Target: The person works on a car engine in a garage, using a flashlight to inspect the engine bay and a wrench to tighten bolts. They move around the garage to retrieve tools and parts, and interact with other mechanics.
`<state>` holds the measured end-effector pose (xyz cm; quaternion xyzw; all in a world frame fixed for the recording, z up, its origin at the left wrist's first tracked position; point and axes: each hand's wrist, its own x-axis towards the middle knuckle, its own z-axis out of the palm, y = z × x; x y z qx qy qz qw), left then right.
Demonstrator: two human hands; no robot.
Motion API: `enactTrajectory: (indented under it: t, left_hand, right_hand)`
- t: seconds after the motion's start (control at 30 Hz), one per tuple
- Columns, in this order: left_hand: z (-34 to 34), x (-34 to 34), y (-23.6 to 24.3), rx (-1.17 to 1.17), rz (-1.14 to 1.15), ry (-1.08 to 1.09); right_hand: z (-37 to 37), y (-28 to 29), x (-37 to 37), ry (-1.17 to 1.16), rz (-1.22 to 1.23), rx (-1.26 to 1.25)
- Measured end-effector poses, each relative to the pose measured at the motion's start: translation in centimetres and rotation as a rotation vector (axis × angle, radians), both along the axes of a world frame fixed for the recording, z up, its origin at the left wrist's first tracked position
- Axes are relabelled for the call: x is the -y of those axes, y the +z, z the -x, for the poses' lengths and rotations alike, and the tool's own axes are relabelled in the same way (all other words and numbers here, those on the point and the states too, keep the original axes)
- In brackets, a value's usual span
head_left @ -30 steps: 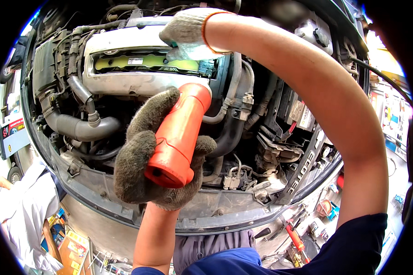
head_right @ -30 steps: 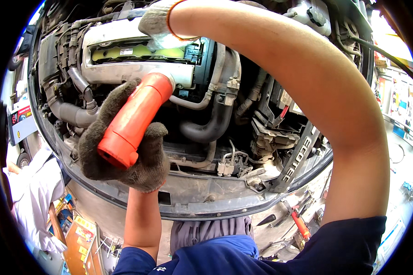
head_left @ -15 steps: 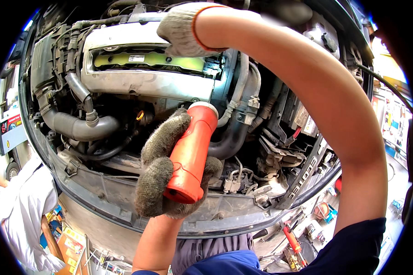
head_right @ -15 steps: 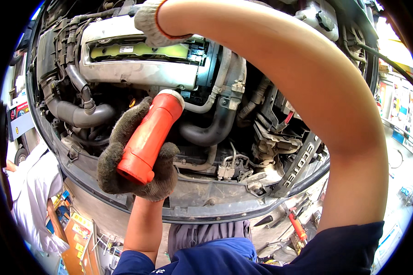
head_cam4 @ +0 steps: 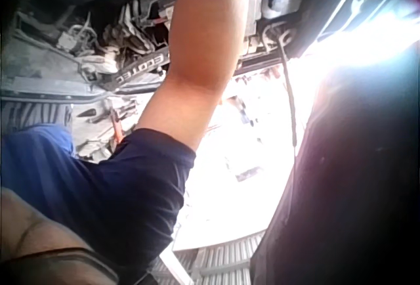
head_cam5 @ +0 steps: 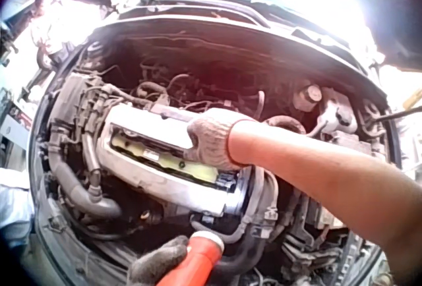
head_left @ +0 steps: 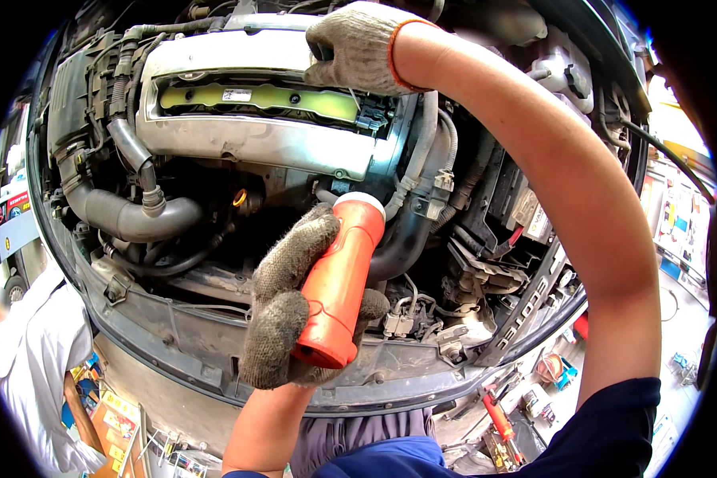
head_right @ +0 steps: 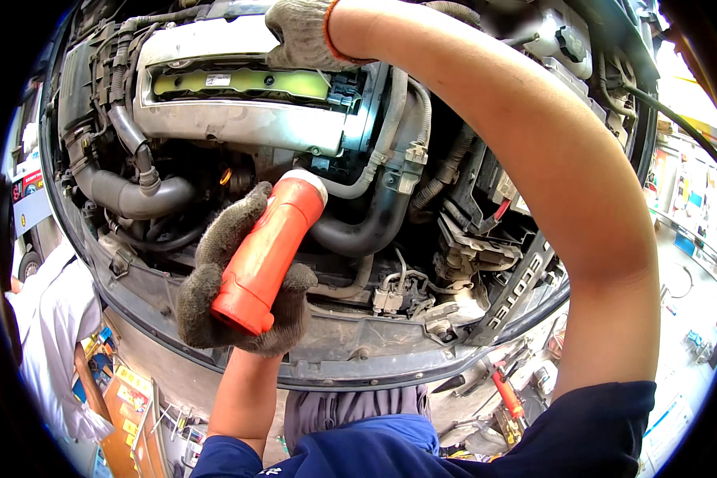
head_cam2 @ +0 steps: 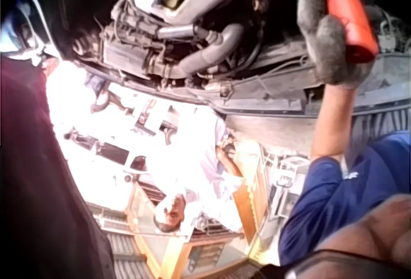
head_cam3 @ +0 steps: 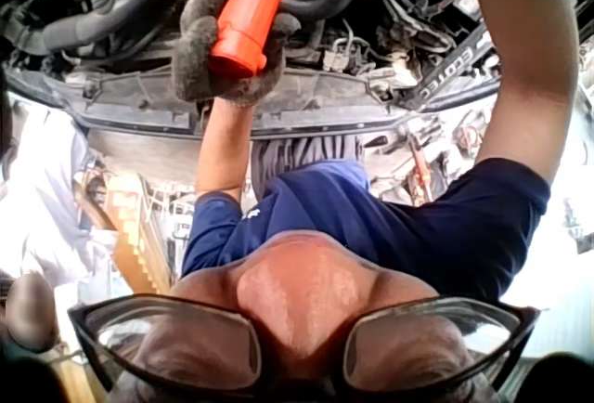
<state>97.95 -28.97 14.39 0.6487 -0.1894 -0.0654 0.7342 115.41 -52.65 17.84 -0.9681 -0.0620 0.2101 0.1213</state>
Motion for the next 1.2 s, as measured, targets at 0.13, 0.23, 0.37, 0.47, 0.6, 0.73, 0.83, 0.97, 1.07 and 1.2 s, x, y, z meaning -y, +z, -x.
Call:
enactTrajectory:
  t: [0.13, 0.23, 0.37, 0.47, 0.6, 0.73, 0.83, 0.97, 1.07, 1.2]
  left_hand:
    - [0.9, -0.2, 0.6, -0.245, 0.086, -0.014]
    - [0.9, -0.1, -1.3, 0.035, 0.06, -0.032]
    - [1.2, -2.2, -3.3, 0.215, -0.079, -0.041]
    - [1.4, -3.2, -3.2, 0.279, -0.323, -0.05]
    - [2.3, -7.0, -3.7, 0.26, -0.501, -0.07]
    - [3.9, -11.3, -4.6, 0.169, -0.665, -0.052]
    - [4.4, -12.9, -5.3, 0.144, -0.706, -0.104]
    - [4.3, -12.7, -5.5, 0.164, -0.716, -0.117]
    - [3.8, -12.5, -5.4, 0.256, -0.789, -0.145]
    - [4.0, -12.5, -6.5, 0.298, -0.761, -0.114]
  right_hand:
    - [0.0, 0.1, 1.2, 0.053, -0.035, 0.015]
    - [-0.5, -1.3, 0.9, 0.105, 0.029, 0.04]
    - [-1.7, -1.7, -2.7, 0.168, 0.091, -0.028]
    - [-1.0, -1.4, -2.2, 0.196, 0.088, 0.024]
    - [0.7, -0.1, -1.7, 0.159, 0.084, 0.077]
    - [4.4, -3.8, 2.3, 0.091, -0.165, 0.322]
    - [5.9, -5.9, 3.0, 0.157, -0.011, 0.5]
    - [6.7, -5.3, 2.5, -0.002, -0.194, 0.433]
    - [6.8, -5.3, 2.4, 0.059, -0.113, 0.385]
    - [5.6, -5.5, 1.8, 0.207, 0.044, 0.341]
